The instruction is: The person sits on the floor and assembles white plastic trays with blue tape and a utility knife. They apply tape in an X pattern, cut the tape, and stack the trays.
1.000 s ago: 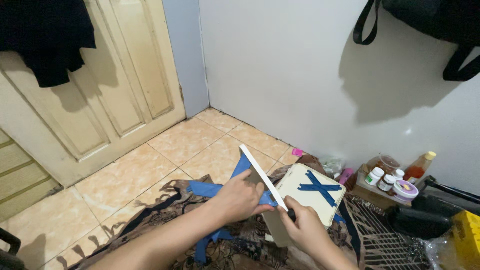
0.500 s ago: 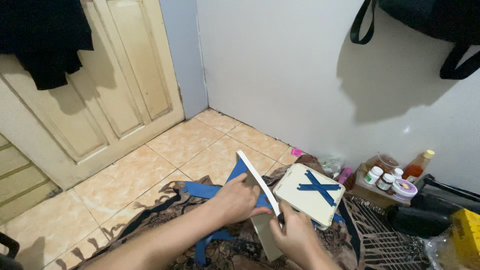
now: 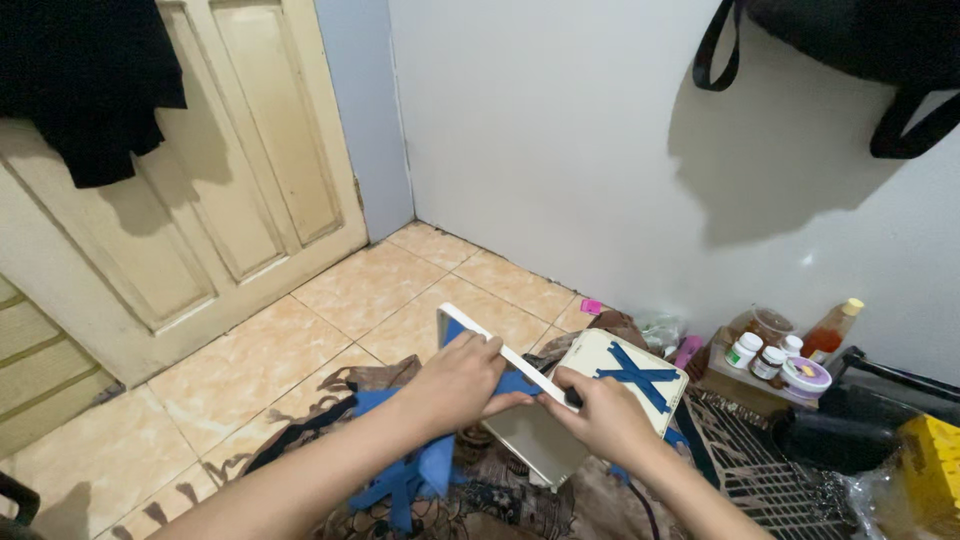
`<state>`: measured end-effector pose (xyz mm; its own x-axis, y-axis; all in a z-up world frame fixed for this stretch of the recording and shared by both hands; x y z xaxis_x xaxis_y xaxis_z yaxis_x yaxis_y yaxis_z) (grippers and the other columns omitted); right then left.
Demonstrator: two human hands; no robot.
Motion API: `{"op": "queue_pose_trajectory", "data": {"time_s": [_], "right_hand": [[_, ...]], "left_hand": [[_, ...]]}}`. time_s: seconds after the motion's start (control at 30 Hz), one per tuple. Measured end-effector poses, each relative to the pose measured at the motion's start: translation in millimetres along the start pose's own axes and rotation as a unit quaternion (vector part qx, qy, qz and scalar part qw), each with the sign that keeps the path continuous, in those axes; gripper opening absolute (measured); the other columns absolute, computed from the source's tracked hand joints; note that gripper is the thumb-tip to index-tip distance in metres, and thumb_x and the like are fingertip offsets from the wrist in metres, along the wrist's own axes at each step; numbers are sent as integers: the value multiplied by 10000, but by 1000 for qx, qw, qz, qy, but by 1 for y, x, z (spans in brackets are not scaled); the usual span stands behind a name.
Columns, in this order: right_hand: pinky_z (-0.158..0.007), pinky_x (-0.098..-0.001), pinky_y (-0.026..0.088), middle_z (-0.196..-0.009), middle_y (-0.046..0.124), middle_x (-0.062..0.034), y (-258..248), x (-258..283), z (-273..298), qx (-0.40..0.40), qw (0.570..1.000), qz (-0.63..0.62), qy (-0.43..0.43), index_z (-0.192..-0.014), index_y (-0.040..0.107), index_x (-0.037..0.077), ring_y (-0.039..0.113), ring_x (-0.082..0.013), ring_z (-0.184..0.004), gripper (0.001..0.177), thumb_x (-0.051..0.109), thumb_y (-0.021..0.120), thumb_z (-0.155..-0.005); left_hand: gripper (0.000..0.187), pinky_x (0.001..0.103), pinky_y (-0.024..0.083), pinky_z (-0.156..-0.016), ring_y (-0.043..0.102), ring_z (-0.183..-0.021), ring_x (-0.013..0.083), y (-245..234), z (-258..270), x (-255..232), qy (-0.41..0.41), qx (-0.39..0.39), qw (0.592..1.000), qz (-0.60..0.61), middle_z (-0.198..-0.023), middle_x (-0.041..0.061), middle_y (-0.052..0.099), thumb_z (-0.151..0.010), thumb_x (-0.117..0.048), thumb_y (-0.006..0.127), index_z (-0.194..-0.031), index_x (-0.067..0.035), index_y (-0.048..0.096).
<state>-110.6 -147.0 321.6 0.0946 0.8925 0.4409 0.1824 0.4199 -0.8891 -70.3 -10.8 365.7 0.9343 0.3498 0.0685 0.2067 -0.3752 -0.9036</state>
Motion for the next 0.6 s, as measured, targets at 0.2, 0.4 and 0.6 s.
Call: {"op": "queue_pose_trajectory", "data": {"time_s": [0.2,0.4,0.6], "right_hand": [[-552,-366,448,-727,727,-54,-20,3,-3,34,990,-43,-131,-953,752,144,607,-220,-553,253,368,754,-834],[-570,-350,482,-702,716,-76,-14,20,0,61,968,-73,-234,-936,750,122,642,-207,-586,218,316,770,-839],[-671,-363,533,-812,732,-59,-16,30,8,52,972,-55,-222,-943,726,96,704,-236,-737,237,291,773,-817]], "left_hand": [[494,464,416,-1072,548,-1279,347,-64,9,15,30,-44,992,118,-1319,166,617,-743,-83,604,-1234,-36,594],[526,444,448,-1036,631,-1123,331,-14,11,8,-23,162,965,204,-1145,143,716,-744,-153,636,-1267,-98,628],[281,482,551,-764,723,-829,335,9,16,-2,-41,189,969,156,-904,134,746,-941,-309,620,-1108,-93,686]]}}
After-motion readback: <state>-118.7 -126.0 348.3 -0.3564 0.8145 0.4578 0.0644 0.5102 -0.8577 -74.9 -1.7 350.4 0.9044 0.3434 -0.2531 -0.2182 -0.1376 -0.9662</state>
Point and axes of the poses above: each hand's wrist, its own z-axis away from the middle knuckle, its own y-axis out of the palm, x = y × z, the point moved 10 cm from there along -z, towards the middle knuckle
